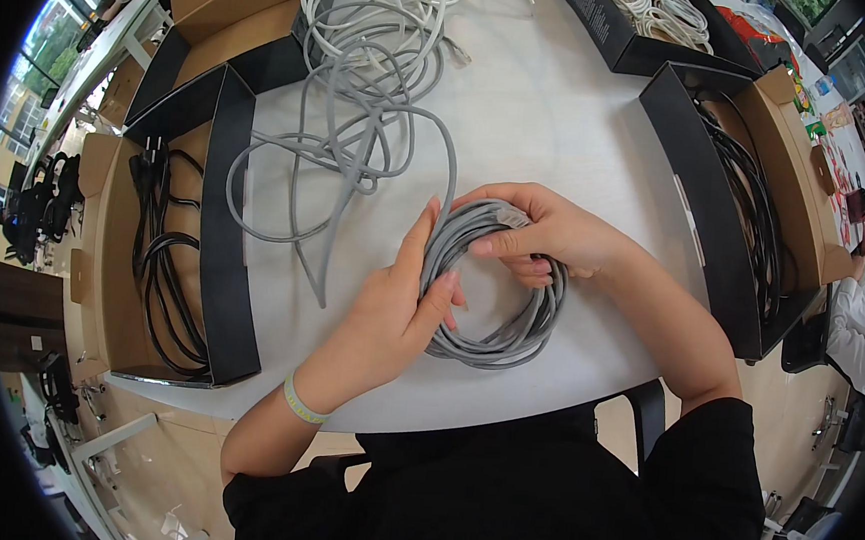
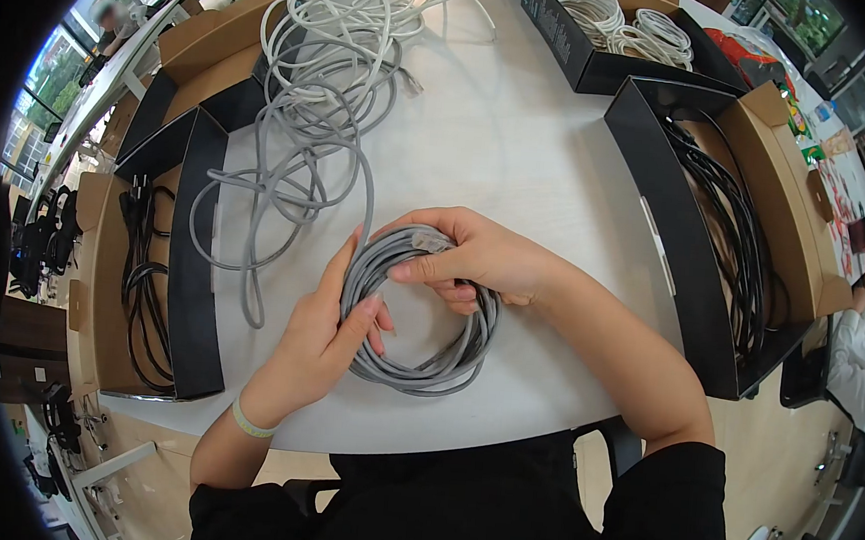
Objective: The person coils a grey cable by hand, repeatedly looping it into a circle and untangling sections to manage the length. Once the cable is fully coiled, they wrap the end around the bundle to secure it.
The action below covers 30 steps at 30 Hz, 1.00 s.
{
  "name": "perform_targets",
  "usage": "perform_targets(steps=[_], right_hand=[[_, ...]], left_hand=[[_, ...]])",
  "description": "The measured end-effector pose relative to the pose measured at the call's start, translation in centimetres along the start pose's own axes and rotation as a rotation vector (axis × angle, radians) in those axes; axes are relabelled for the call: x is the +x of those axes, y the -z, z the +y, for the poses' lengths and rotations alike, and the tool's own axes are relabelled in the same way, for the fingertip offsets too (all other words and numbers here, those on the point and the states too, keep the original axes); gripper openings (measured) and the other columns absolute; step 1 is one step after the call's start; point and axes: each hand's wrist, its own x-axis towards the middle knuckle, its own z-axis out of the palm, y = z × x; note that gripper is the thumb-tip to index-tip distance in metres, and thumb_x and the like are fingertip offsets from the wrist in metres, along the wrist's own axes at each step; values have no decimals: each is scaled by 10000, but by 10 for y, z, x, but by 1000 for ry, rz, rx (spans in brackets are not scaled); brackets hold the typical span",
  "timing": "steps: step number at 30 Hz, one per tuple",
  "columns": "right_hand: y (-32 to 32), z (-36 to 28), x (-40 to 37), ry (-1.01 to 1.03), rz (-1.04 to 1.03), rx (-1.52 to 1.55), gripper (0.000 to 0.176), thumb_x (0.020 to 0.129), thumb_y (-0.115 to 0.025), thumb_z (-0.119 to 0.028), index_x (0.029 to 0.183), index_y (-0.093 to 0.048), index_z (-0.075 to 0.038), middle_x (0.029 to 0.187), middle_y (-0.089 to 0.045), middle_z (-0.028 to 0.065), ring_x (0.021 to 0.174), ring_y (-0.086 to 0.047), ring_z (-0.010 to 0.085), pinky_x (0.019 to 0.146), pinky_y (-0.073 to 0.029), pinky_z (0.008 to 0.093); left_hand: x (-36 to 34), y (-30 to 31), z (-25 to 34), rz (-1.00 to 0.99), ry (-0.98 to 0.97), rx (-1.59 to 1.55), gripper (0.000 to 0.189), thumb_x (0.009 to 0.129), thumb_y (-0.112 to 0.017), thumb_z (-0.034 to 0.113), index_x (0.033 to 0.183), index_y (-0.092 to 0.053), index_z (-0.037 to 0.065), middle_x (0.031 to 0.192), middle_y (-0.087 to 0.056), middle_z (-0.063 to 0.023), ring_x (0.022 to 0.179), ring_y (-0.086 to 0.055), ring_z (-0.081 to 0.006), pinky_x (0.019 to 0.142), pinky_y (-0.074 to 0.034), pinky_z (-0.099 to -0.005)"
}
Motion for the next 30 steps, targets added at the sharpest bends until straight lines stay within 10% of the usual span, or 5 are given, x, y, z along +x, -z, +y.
perform_targets(steps=[8,14,21,24,30], right_hand=[[-9,18,6,806,504,-1174,727,567,-645,20,1247,-428,-118,653,-517,47,472,-501,157,414,-430,276],[-5,21,2,1033,601,-1573,630,468,-692,-25,1076,-557,-122,748,-499,35,503,-514,146,412,-424,261],[2,10,-3,1230,779,-1572,341,569,-726,-51,880,-587,-80,862,-540,77,680,-569,206,523,-476,260],[18,3,3,1357,771,-1147,97,755,-636,-56,799,-552,-33,928,-588,159,872,-591,260,842,-447,361],[12,-7,-7,982,750,-143,223,884,-482,-227,824,-492,-12,679,-590,128,747,-627,245,742,-493,347]], left_hand=[[-4,-2,-6,-80,-43,19,627,875,-398,66,1352,-8,-51,733,-533,-95,637,-553,-152,625,-460,-260],[-12,-7,2,-126,-161,96,801,825,-526,142,1347,49,-53,760,-551,-102,643,-560,-176,648,-460,-275],[-6,-4,-7,-51,-594,184,830,791,-609,255,1331,-90,-104,952,-554,-182,819,-562,-247,749,-449,-309],[-1,5,-11,139,-593,209,809,787,-603,234,1337,-106,-91,1090,-486,-217,939,-516,-267,796,-433,-335],[6,11,-15,413,-498,135,877,779,-606,163,1354,26,-32,1267,-315,-273,1139,-390,-351,875,-392,-415]])
